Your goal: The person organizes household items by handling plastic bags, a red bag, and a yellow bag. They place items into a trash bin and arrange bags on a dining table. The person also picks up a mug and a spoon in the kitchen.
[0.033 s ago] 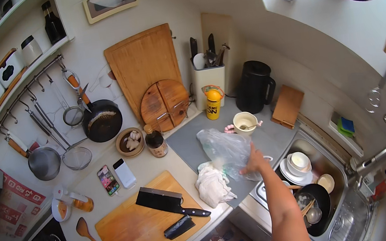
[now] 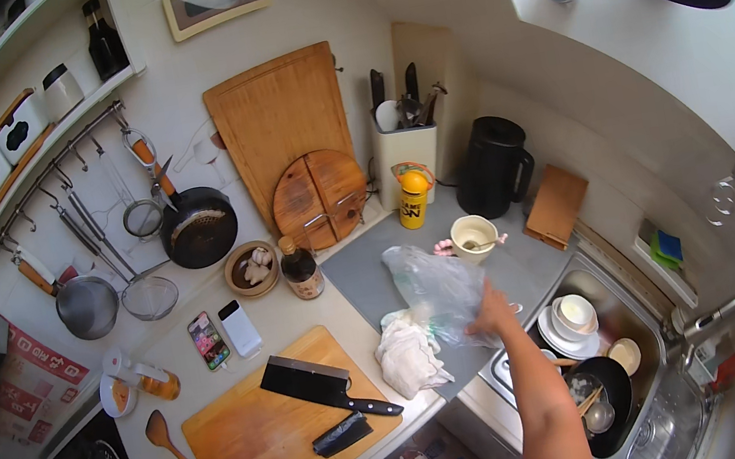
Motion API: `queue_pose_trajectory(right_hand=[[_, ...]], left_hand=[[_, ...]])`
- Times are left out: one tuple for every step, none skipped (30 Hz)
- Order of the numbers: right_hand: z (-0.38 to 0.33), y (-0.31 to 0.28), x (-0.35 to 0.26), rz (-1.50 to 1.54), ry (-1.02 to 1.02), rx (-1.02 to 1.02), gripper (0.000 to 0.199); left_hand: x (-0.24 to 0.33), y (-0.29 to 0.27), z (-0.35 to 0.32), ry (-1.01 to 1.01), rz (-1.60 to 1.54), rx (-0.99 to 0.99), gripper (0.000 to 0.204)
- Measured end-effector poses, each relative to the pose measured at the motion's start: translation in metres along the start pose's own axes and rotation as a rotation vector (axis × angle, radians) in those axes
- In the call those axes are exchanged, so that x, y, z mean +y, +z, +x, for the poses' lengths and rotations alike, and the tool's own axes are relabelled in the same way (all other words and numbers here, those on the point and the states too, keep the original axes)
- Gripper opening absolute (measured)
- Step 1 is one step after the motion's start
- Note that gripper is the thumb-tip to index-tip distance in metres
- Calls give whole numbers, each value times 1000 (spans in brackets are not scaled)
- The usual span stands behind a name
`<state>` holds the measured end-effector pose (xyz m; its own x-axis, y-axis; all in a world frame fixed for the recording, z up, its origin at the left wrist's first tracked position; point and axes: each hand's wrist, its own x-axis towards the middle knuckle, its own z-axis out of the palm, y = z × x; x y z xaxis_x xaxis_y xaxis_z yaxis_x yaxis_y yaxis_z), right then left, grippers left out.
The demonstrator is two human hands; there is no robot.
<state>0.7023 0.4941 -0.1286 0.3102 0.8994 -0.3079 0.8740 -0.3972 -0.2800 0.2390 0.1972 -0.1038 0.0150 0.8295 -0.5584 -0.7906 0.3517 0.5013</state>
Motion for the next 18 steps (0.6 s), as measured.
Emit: queue_pose_trajectory(right_hand=[[5, 4, 1, 3, -17, -18, 90], [5, 6, 3, -2, -29, -34, 69], [-2, 8, -1, -4, -133, 110, 51], [-15, 6, -2, 3, -240, 251, 34], [-34, -5, -4, 26, -326, 352, 29], [-56, -23, -8, 55, -410, 456, 25], [-81, -43, -17, 57, -460, 464, 23], [-103, -57, -32, 55, -519, 468, 22], [-123, -65, -47, 59, -590, 458, 23], [-138, -64, -60, 74, -651, 437, 23], [-160, -62, -79, 44, -735, 403, 23], [-179, -54, -97, -2, -849, 362, 21], [-201, -38, -116, -53, -934, 317, 21], [-227, -23, -143, -15, -1064, 183, 18], [-256, -6, -166, -93, -1201, 109, 13], [-283, 14, -183, -211, -1304, 8, 11], [-314, 29, -198, -316, -1441, -2, 11], [-346, 47, -212, -365, -1599, -16, 13]], left_hand=[[-10, -15, 5, -7, 47, -5, 60], [-15, -5, 4, -21, -14, -10, 59], [-18, 12, 2, -17, -85, -6, 60], [-20, 20, -2, -10, -155, -2, 60], [-23, 19, -3, -9, -153, 3, 60], [-24, 18, -1, -30, -182, -49, 60], [-26, 18, -1, -34, -207, -83, 62], [-28, 16, -6, -32, -241, -114, 65], [-25, 25, -13, 16, -225, -130, 69], [-20, 42, -19, 59, -196, -133, 74], [-17, 50, -26, 97, -167, -150, 78], [-19, 50, -32, 132, -153, -191, 81], [-20, 46, -39, 168, -137, -230, 84], [-21, 36, -51, 223, -123, -254, 87], [-25, 19, -59, 265, -216, -312, 85], [-24, 7, -70, 293, -222, -331, 85], [-23, -5, -80, 317, -223, -351, 84], [-22, -20, -93, 352, -222, -361, 84]])
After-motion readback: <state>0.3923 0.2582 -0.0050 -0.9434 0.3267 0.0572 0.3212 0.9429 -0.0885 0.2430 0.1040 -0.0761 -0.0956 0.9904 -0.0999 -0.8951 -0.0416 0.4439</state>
